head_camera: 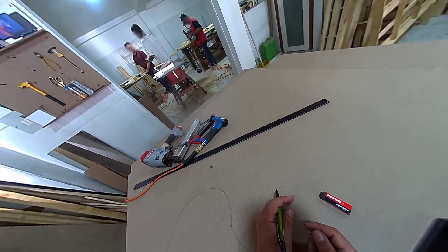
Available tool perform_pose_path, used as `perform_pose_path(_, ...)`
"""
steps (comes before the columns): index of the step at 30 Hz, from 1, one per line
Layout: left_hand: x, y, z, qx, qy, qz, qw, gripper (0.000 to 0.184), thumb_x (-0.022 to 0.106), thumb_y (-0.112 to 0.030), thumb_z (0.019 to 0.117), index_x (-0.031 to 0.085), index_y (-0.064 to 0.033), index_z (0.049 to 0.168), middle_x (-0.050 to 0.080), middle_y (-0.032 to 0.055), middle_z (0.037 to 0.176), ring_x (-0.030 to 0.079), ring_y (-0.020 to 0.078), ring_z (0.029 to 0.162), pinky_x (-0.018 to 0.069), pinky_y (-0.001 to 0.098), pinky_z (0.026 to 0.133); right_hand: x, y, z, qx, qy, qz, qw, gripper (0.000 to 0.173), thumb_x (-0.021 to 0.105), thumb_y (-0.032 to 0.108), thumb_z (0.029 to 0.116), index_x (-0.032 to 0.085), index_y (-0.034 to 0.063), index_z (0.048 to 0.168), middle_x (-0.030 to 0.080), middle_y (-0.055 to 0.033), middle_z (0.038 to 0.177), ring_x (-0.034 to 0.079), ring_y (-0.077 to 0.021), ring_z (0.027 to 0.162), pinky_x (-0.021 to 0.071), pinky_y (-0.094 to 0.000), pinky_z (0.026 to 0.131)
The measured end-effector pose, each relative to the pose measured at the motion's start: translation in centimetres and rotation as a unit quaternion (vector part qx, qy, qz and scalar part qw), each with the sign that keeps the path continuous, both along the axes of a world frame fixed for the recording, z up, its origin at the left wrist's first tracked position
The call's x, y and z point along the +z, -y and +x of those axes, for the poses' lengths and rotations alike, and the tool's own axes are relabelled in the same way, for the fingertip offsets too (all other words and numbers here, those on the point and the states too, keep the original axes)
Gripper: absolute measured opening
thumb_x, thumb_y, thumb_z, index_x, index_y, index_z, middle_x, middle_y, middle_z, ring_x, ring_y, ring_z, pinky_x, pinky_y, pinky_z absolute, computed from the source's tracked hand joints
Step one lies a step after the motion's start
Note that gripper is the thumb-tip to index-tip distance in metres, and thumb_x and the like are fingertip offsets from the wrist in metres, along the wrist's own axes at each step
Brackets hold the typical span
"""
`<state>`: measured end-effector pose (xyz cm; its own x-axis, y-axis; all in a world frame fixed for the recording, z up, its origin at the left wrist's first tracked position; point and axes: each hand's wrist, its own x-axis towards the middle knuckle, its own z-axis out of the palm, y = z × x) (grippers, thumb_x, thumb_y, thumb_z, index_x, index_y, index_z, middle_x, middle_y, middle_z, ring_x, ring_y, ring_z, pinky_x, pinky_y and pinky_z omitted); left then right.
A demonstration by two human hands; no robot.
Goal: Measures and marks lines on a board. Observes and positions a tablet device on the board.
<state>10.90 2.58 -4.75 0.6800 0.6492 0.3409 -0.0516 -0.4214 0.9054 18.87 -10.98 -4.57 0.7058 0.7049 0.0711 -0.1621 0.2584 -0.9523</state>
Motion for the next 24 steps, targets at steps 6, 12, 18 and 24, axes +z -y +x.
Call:
perform_pose_path(6, -0.11, -0.03, -0.03, 0.001, -0.001, -0.001, 1.0, 0.027, 0.055, -0.009, 0.1037, 0.065, 0.0043, 0.125, 0.071, 0.0139, 0.126, 0.07, 0.0241, 0.116, 0.059, 0.0406, 0.101, 0.08, 0.05, -0.05, -0.004, 0.002, -0.004, 1.0, 0.022, 0.045, 0.007, 0.1079, 0.064, -0.0032, 0.113, 0.065, -0.0011, 0.076, 0.064, -0.0106, 0.064, 0.0582, -0.0282, 0.061)
perform_pose_path(12, -0.2, -0.04, -0.01, 0.0, 0.005, -0.001, 1.0, 0.027, 0.055, -0.008, 0.1034, 0.065, 0.0047, 0.125, 0.071, 0.0145, 0.126, 0.07, 0.0249, 0.116, 0.059, 0.0407, 0.101, 0.21, 0.05, -0.08, -0.002, 0.002, -0.008, 1.0, 0.023, 0.044, 0.007, 0.1082, 0.064, -0.0032, 0.114, 0.065, -0.0013, 0.075, 0.064, -0.0106, 0.064, 0.0582, -0.0282, 0.061)
perform_pose_path(18, -0.28, -0.1, -0.01, 0.0, 0.003, 0.001, 1.0, 0.027, 0.054, -0.009, 0.1036, 0.065, 0.0041, 0.125, 0.071, 0.0138, 0.126, 0.07, 0.0247, 0.116, 0.0592, 0.0407, 0.101, 0.3, 0.11, -0.08, -0.002, 0.001, -0.011, 1.0, 0.022, 0.044, 0.007, 0.1083, 0.064, -0.0023, 0.113, 0.065, -0.001, 0.075, 0.064, -0.0108, 0.064, 0.0583, -0.0282, 0.061)
perform_pose_path(24, -0.26, -0.1, 0.01, 0.002, 0.002, 0.006, 1.0, 0.027, 0.055, -0.009, 0.1035, 0.065, 0.0046, 0.124, 0.072, 0.0139, 0.125, 0.07, 0.0243, 0.116, 0.0594, 0.0397, 0.101, 0.32, 0.1, -0.06, -0.001, -0.003, -0.004, 1.0, 0.022, 0.045, 0.007, 0.108, 0.064, -0.0023, 0.114, 0.065, -0.0007, 0.075, 0.065, -0.0107, 0.063, 0.0585, -0.0279, 0.06)
